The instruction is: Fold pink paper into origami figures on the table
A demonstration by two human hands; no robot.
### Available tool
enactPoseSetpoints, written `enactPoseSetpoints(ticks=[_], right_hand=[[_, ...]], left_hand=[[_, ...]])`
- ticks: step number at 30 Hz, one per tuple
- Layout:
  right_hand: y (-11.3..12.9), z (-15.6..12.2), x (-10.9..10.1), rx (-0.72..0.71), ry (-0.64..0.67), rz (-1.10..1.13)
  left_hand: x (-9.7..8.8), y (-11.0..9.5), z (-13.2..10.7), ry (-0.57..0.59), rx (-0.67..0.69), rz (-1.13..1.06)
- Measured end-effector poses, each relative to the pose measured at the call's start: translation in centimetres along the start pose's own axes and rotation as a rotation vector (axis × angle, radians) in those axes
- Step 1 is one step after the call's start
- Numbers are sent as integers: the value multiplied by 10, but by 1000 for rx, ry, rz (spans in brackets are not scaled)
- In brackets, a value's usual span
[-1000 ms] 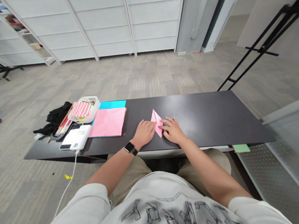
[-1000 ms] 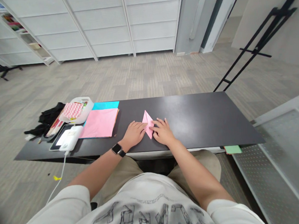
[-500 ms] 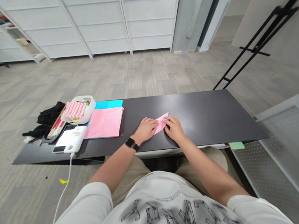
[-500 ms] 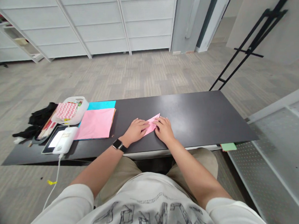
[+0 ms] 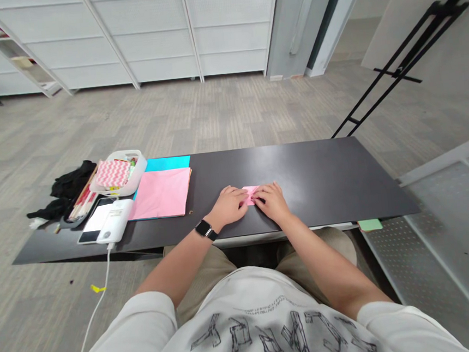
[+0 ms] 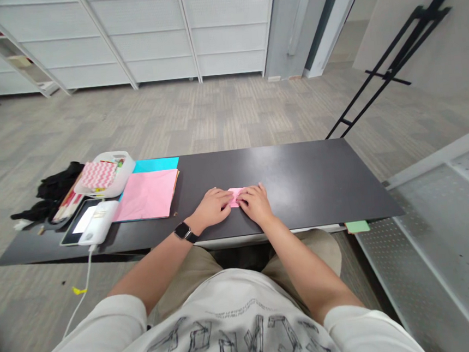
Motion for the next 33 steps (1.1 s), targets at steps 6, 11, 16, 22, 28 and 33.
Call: enactPoseSetpoints(ticks=[6,11,16,22,28,33], right_hand=[[2,0,0,-16,15,13],[5,-1,-2,-24,3,26],[-2,-1,-5,20,-55,34],[-4,0,-2,4,-30,44],[-3,0,-3,25,-37,46],[-5,0,-3,75,-62,34]], left_hand=[[5,8,-4,-81,-84,-77],[8,16,-6,-114,-101,-111],[10,20,-7,-119,-83,-127],[10,20,-6,-108,-106,-142],[11,21,-6,-104,-110,-157],[10,22,-6,-108,-119,-159]])
Point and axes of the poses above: each hand's wrist, its own z-axis towards the middle knuckle, its own x-axis out of the palm, y = z × x, the point moved 8 cm from there along z, towards the middle knuckle, and after that the axes turned 10 degrees about -z, right-handed, at the moved point
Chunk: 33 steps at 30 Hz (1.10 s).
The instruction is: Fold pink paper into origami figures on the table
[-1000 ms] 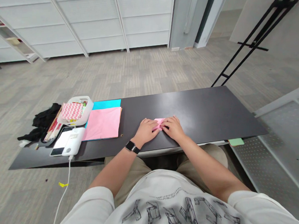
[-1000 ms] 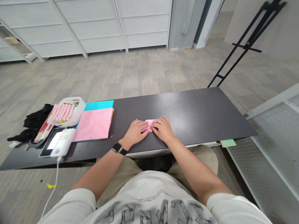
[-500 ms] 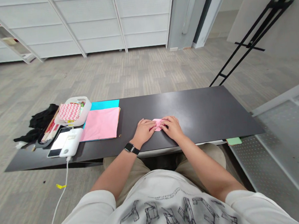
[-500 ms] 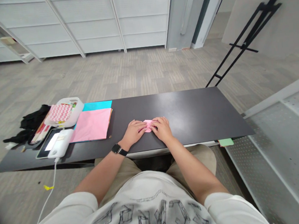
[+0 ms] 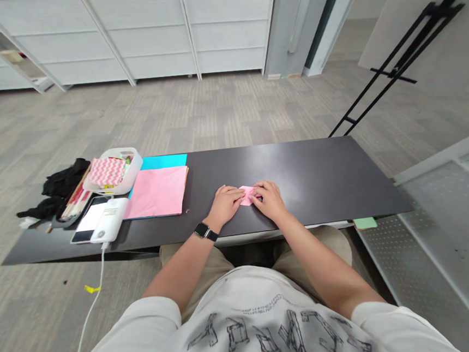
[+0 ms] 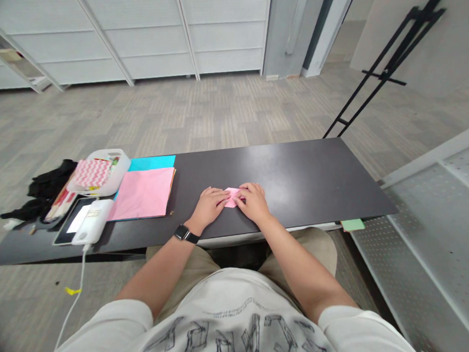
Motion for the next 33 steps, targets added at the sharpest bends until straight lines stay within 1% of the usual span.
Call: enactPoseSetpoints(ticks=[5,12,17,22,28,33], right_hand=[[-1,0,1,24,-5,-17],[-1,1,1,53,32,-44],[-5,1,2,71,34,-25],[-5,1,2,62,37,-43],[-1,1,0,53,42,-67],[-3,0,5,59,56,-104]], left_hand=[[0,1,0,-2,0,-2],[2,3,0,4,13,-5],[2,-2,-1,18,19,44],[5,-11,-3,56,82,124],[5,-14,-5,87,100,115],[4,-17,-5,91,93,124]])
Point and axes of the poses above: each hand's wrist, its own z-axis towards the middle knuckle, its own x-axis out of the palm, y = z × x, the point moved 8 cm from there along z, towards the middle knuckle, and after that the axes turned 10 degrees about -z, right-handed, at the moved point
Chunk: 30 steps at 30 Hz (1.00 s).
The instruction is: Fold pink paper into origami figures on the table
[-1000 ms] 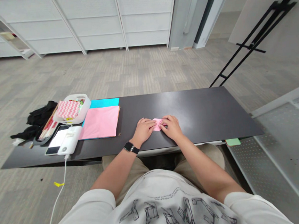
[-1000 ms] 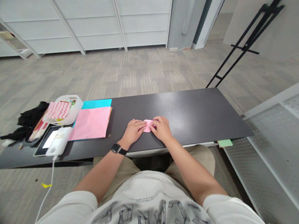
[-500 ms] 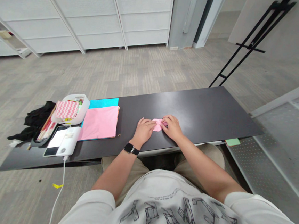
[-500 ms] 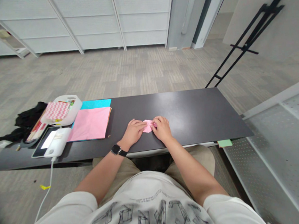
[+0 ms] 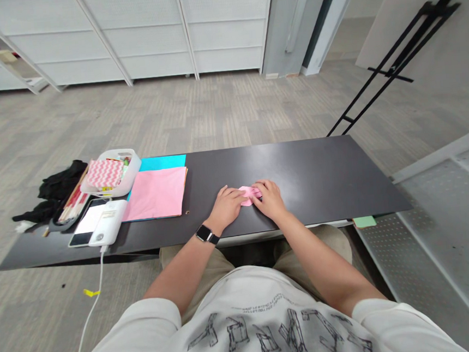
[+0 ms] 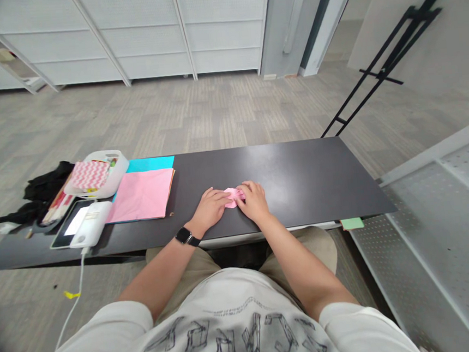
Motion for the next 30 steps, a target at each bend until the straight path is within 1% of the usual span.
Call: enactPoseSetpoints(ticks=[4,7,11,15,18,21,23,26,30], right_hand=[[-6,1,6,44,38,-58],[-18,0,8,97,77,-110],[-37,-4,2,131,94,-126],[-45,-7,-4,123,70,-90],[-45,-4,-3,164,65,-85],[-39,1,1,212,55,-103],[-31,3,5,183,49,-115],[-19,3,9,89,70,-137],[-12,2,7,32,88,-153]], left_hand=[[1,2,0,-9,-11,2],[2,3,-1,-14,-12,2],[2,2,0,-8,-14,2],[0,1,0,8,-29,-11],[-1,-3,-1,8,-23,-12],[-4,-8,-4,-17,-17,-8],[-5,-11,-5,-36,-15,-8],[-6,-14,-8,-40,-6,-7],[-7,-13,-11,-6,-17,12]])
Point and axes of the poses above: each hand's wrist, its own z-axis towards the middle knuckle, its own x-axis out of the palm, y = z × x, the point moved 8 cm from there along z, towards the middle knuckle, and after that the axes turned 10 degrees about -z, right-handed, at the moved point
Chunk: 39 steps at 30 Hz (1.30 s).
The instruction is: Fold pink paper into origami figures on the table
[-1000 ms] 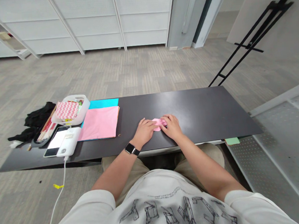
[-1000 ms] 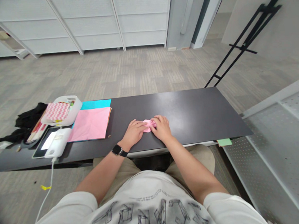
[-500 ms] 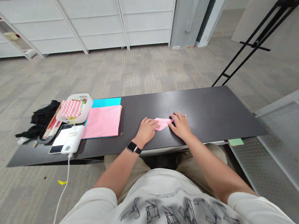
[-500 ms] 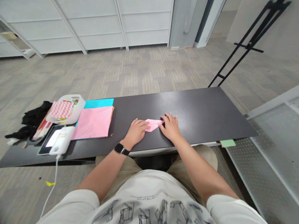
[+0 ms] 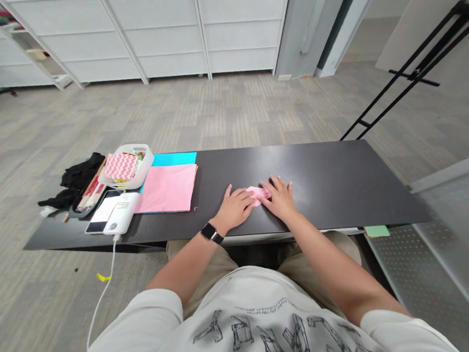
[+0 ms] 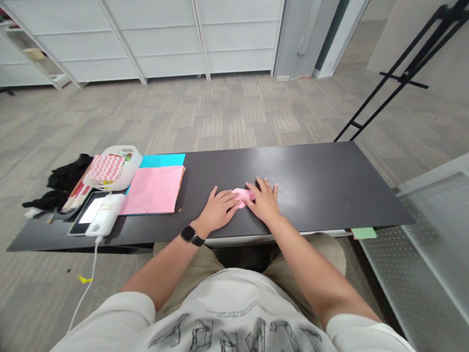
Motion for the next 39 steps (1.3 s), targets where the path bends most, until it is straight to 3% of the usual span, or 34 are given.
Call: enactPoseSetpoints(ticks=[5,11,21,23,28,35,39], right_hand=[[9,-1,-5,-92,6,30],[7,0,-2,-68,31,36],[6,1,0,-53,45,42],[6,1,0,-54,41,51],[4,1,2,-49,27,81],[5,1,0,-49,9,86],[7,0,-2,-65,6,75]], left_hand=[[-2,2,-2,40,34,46],[-7,11,-11,35,84,117],[-32,21,-31,54,106,187],[-42,18,-29,25,102,189],[-66,13,-11,-175,-7,139],[-8,-6,15,-43,84,10],[6,-1,12,-24,77,46]])
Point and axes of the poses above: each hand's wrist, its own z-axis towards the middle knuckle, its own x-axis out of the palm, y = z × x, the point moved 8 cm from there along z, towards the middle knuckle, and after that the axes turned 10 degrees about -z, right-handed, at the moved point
